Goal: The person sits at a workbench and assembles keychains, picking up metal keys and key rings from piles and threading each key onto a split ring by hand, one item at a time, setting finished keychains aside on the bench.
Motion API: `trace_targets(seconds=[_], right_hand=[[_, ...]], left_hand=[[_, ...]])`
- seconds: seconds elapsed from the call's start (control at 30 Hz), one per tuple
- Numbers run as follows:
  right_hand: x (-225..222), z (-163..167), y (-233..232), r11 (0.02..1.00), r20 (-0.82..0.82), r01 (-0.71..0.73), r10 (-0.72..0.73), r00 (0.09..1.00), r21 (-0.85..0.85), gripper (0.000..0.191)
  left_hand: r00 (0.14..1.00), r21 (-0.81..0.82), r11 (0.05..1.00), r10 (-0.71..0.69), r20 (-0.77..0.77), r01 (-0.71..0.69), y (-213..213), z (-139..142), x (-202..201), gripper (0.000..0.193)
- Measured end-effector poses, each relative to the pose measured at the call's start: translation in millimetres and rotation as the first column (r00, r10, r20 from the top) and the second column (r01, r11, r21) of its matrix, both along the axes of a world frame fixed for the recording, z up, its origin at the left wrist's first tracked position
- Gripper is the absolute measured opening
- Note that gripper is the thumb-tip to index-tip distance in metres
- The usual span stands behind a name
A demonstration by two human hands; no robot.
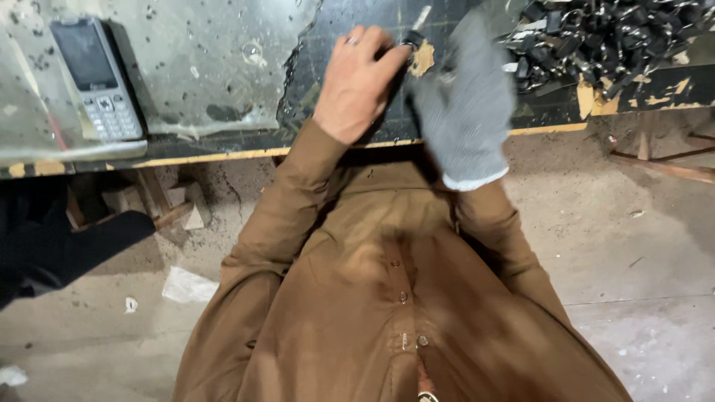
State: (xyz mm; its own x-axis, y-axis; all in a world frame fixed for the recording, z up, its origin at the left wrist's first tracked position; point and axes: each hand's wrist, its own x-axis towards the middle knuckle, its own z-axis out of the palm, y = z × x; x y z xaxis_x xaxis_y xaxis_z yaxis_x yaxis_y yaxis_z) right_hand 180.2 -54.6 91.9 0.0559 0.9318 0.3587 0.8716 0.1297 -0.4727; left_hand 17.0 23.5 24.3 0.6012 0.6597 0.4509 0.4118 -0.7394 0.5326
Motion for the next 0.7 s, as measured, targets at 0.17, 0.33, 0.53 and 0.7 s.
trace_targets(seconds=[0.17,0.33,0.53,0.7], right_hand=[[-3,-13,-23,0.957,-0.104,-0.122,0.097,0.99,-0.262,0.027],[-5,-19,-10,0.992,-0.082,-0.115,0.11,0.991,-0.054,0.033],[-13,-11,6,0.942,0.077,-0.167,0.197,0.977,-0.29,0.03],[-11,-10,4,0.982,-0.082,-0.15,0.141,0.987,-0.113,0.03]], left_hand=[[0.983,-0.089,0.98,0.182,0.012,-0.181,-23,-17,-10,0.019],[0.964,-0.148,0.964,0.24,0.114,-0.223,-35,-15,-8,0.026],[0.982,-0.128,0.98,0.166,0.094,-0.154,-27,-15,-11,0.03],[0.95,-0.165,0.958,0.261,0.17,-0.233,-30,-14,-5,0.027]])
